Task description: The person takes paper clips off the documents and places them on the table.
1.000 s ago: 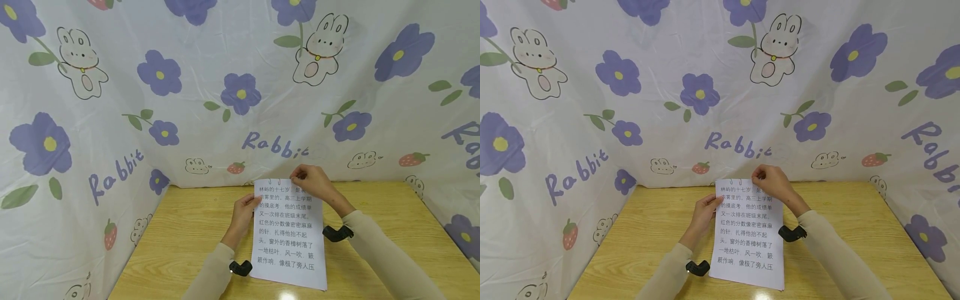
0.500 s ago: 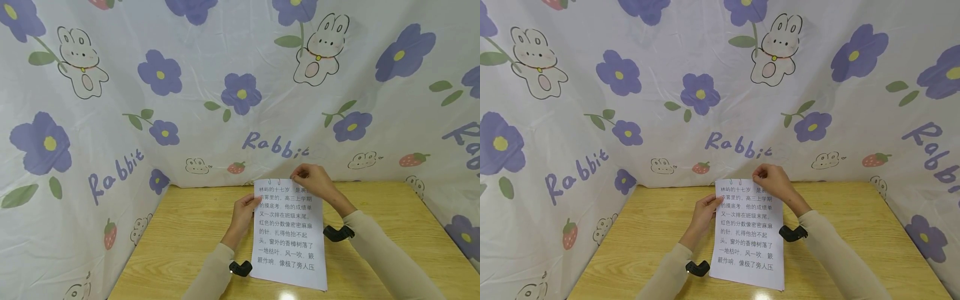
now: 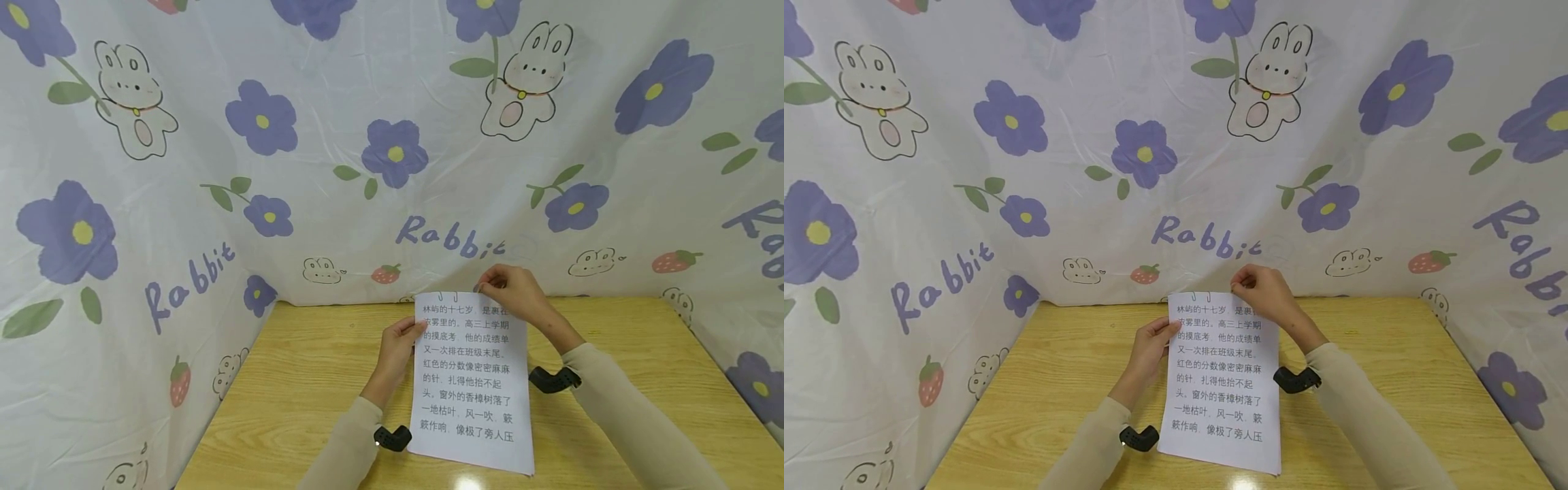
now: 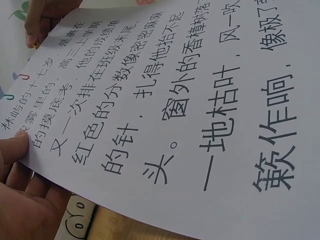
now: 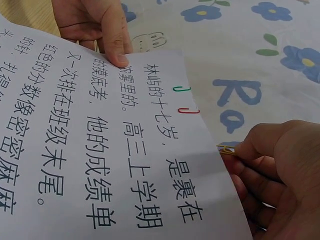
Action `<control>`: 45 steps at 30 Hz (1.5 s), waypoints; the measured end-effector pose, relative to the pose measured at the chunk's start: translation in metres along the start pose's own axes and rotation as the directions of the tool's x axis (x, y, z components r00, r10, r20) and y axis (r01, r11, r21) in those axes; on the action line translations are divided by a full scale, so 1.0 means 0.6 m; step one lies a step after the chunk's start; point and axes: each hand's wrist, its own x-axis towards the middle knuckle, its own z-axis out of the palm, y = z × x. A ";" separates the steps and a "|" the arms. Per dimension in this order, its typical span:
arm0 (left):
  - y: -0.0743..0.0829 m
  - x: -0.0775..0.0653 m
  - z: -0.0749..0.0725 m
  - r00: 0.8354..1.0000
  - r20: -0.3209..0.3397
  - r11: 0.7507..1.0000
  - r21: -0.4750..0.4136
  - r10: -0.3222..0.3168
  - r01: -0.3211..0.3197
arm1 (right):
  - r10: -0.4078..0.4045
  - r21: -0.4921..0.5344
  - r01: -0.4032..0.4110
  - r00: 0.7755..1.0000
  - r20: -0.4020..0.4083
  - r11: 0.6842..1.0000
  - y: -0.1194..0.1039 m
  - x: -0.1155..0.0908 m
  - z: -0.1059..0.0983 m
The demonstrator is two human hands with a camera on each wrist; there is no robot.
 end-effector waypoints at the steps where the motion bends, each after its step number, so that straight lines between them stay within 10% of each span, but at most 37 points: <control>1: 0.000 0.000 0.000 1.000 0.000 1.000 0.004 0.000 0.000 | -0.005 -0.003 0.005 1.000 -0.005 1.000 0.000 0.000 -0.001; 45: 0.002 -0.002 -0.007 1.000 -0.006 0.999 0.027 -0.022 0.022 | -0.035 -0.017 0.034 0.996 -0.079 0.999 0.022 -0.011 -0.063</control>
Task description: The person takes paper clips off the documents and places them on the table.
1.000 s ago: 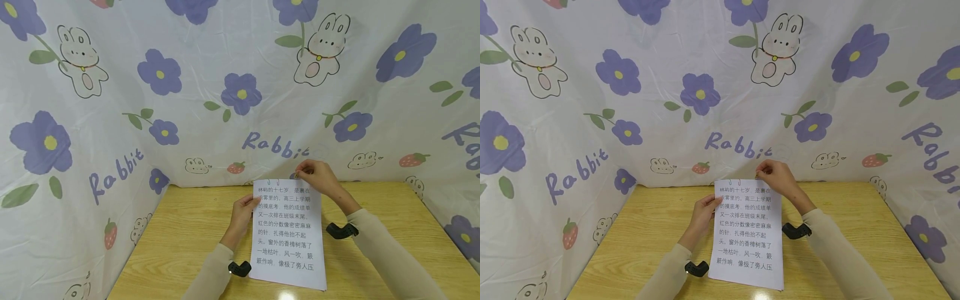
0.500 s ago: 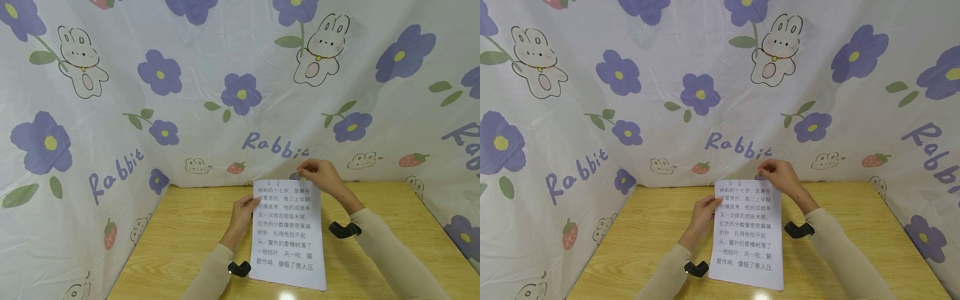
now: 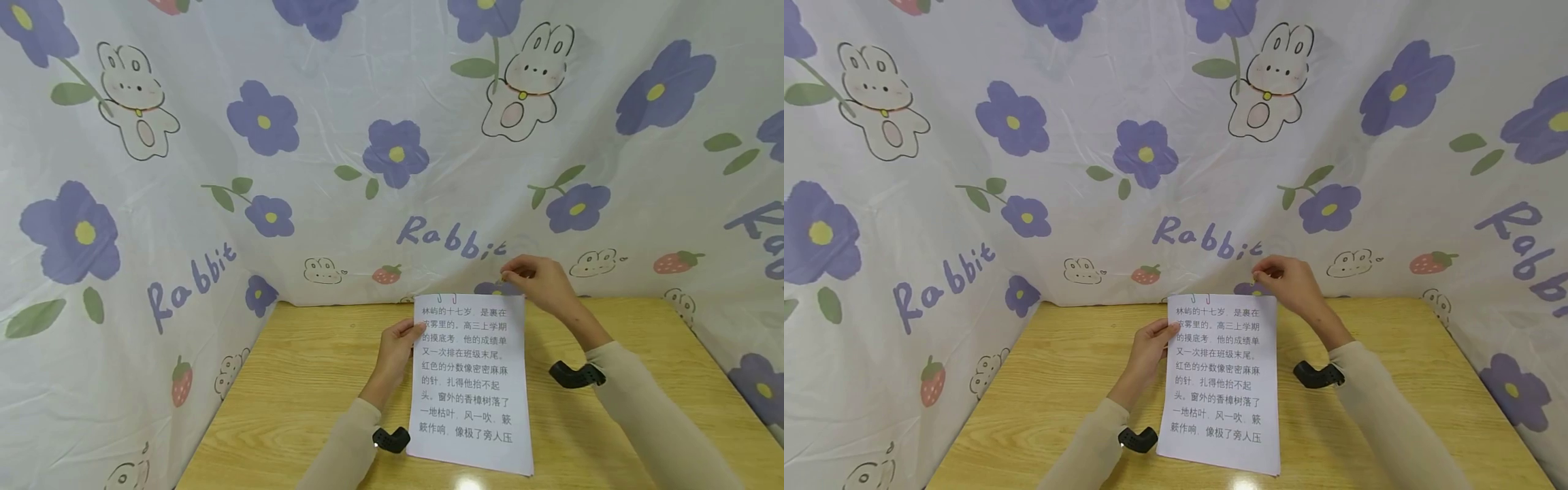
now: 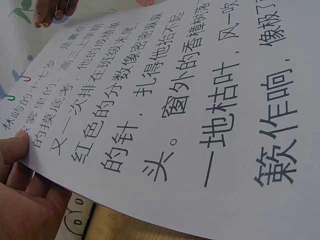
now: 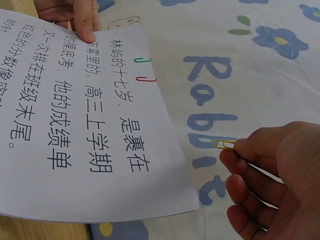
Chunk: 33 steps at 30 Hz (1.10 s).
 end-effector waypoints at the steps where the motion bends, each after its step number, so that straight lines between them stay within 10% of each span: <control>1: 0.000 0.000 0.000 1.000 0.001 1.000 0.002 0.000 0.000 | 0.001 -0.001 -0.001 1.000 0.000 1.000 0.002 -0.001 -0.002; 33: -0.005 -0.002 -0.004 1.000 -0.009 1.000 0.008 -0.001 0.001 | 0.076 -0.004 -0.077 0.995 -0.061 0.997 0.071 -0.049 -0.067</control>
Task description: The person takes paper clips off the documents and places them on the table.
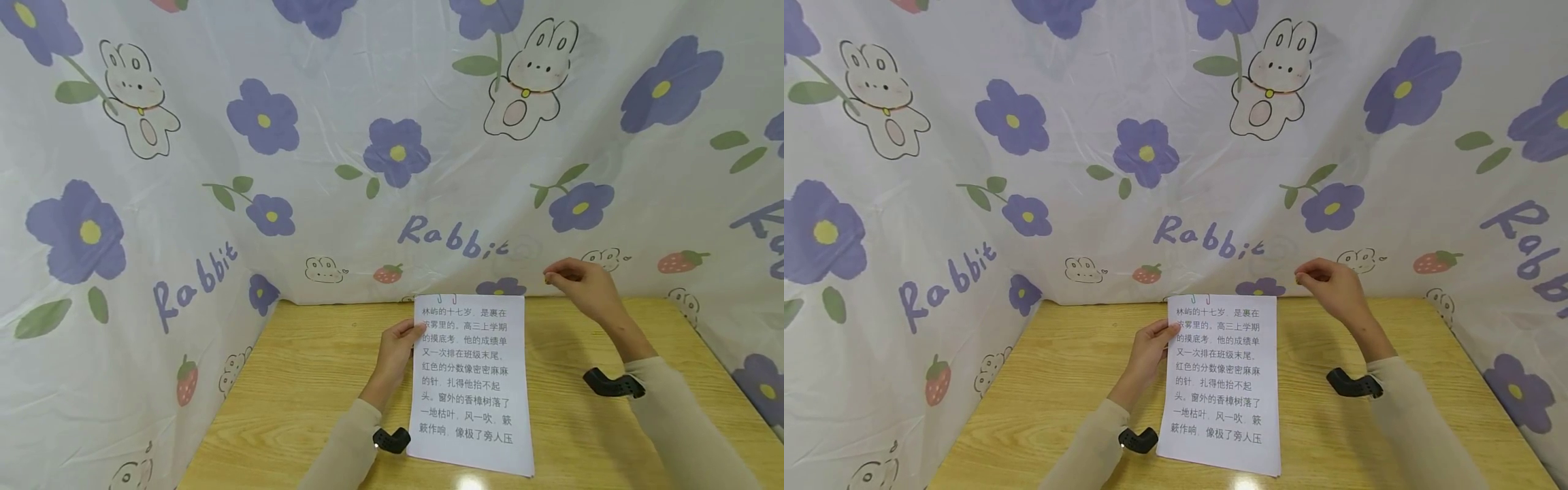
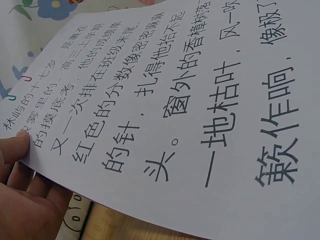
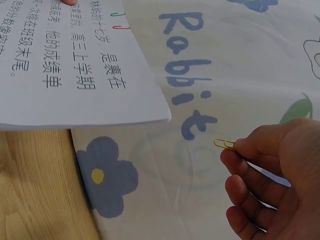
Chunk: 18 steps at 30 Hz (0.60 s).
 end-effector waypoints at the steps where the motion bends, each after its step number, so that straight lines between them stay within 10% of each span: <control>1: 0.000 0.000 0.000 1.000 0.000 1.000 0.002 0.001 -0.001 | 0.004 0.000 -0.004 1.000 -0.001 1.000 0.003 -0.001 -0.002; 18: -0.001 0.000 0.000 1.000 0.008 1.000 -0.001 -0.004 0.004 | 0.044 0.016 -0.044 0.998 -0.038 0.999 0.039 -0.025 -0.035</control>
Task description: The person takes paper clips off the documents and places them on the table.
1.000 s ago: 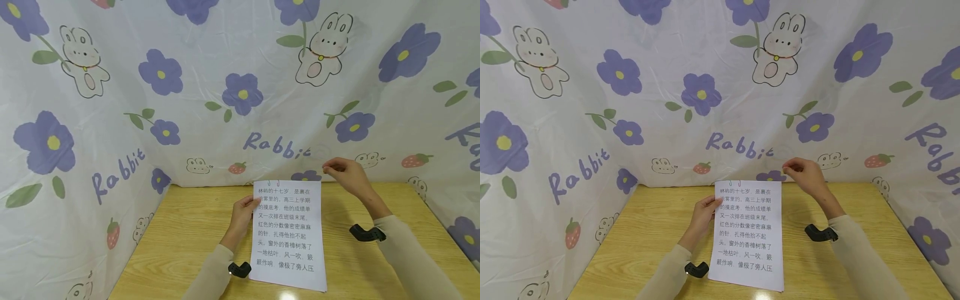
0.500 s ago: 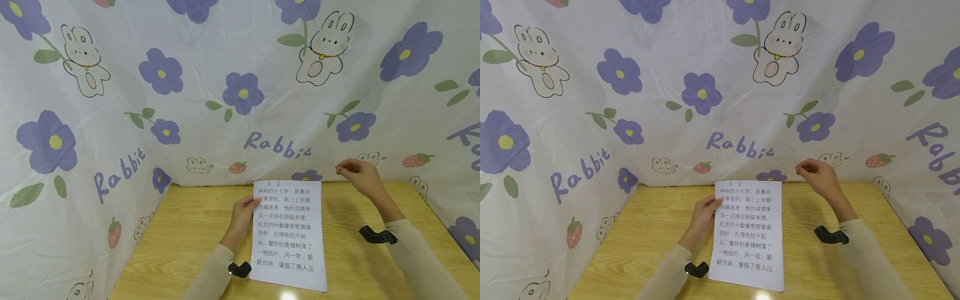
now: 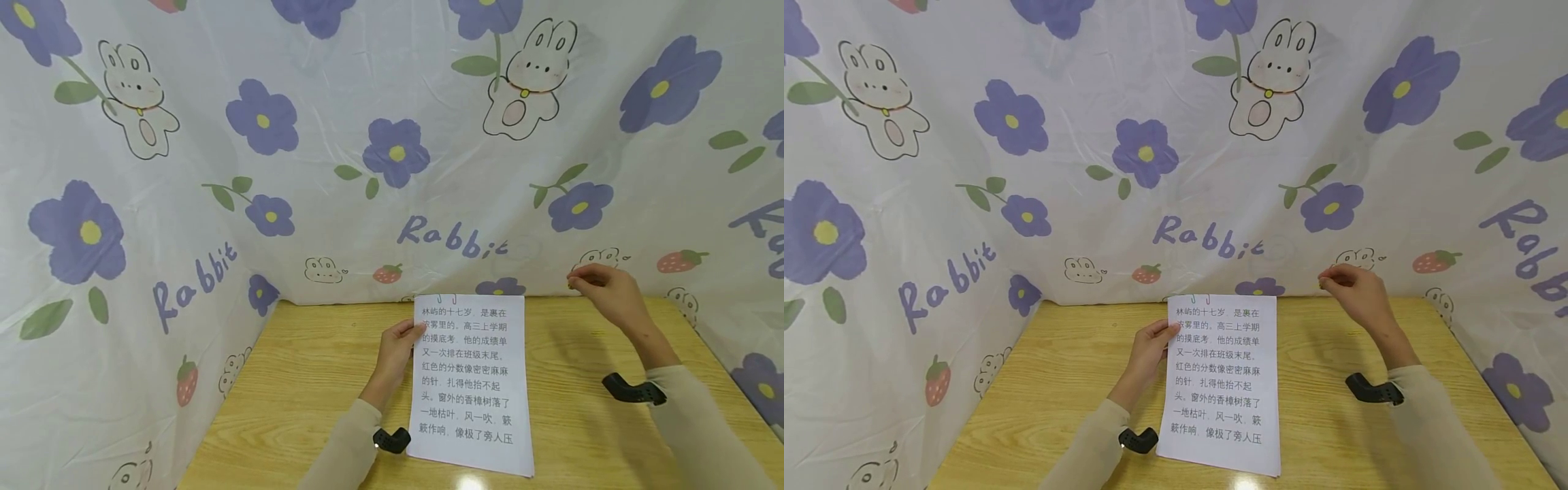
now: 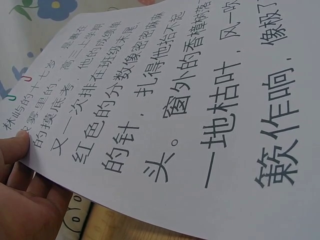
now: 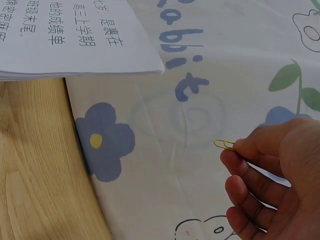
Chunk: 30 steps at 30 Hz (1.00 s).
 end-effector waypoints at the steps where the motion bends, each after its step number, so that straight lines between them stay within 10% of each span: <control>1: 0.000 0.000 0.000 1.000 -0.001 1.000 0.002 0.000 0.000 | 0.005 -0.002 -0.005 1.000 0.000 1.000 0.002 -0.001 -0.002; 30: 0.002 -0.004 0.001 1.000 -0.008 1.000 0.017 -0.002 0.002 | 0.121 -0.090 -0.120 0.993 0.004 0.989 0.086 -0.025 -0.030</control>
